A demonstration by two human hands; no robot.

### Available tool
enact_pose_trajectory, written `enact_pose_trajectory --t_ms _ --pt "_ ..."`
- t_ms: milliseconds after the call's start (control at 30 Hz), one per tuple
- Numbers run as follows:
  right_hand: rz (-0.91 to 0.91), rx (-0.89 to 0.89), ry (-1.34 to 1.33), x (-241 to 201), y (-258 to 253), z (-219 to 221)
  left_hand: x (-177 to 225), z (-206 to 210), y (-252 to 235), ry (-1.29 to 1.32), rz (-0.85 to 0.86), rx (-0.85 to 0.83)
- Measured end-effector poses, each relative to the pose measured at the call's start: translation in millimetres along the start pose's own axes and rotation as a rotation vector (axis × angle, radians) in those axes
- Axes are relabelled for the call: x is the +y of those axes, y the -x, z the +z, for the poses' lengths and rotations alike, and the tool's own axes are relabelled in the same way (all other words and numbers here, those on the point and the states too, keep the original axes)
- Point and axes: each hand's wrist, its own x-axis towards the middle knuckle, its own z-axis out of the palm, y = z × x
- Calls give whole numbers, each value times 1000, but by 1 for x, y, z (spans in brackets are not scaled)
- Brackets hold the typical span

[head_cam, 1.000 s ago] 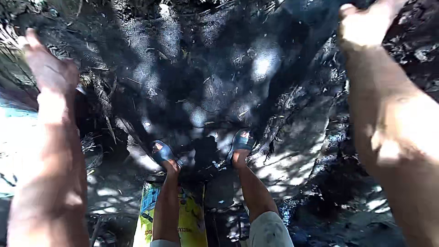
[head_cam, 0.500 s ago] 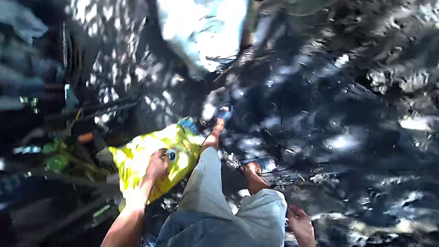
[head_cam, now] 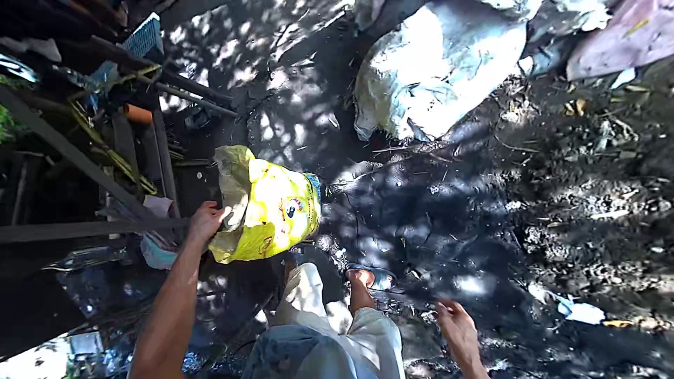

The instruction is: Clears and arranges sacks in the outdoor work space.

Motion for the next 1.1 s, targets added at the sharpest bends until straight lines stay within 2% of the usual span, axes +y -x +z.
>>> enact_pose_trajectory --t_ms 67,167,267,367,467,567,667,733,933,1033,1100 --pt "-103 -81 -44 -76 13 43 -19 18 -30 -101 13 -147" --pt "-258 -209 -94 -188 61 123 -40 57 -67 -260 32 -286" --pt "-360 -302 -205 -288 132 203 -67 86 -100 -278 0 -265" --pt "-451 -168 -173 -361 190 271 -96 85 -118 -138 -18 -181" --pt "-514 25 -18 -411 207 321 -121 70 -128 63 -38 -179" --pt "-386 105 78 -428 191 359 -141 68 -140 196 3 -204" --pt "-196 -32 112 -427 174 367 -142 74 -143 221 10 -296" --pt "-214 -82 96 -420 175 362 -139 83 -145 220 4 -342" --pt "-346 -85 81 -370 187 338 -154 143 -152 211 113 -279" --pt "-325 -46 27 -338 203 315 -146 149 -125 -64 290 -246" --pt "-255 -57 -3 -317 209 291 -148 146 -98 -94 379 -212"
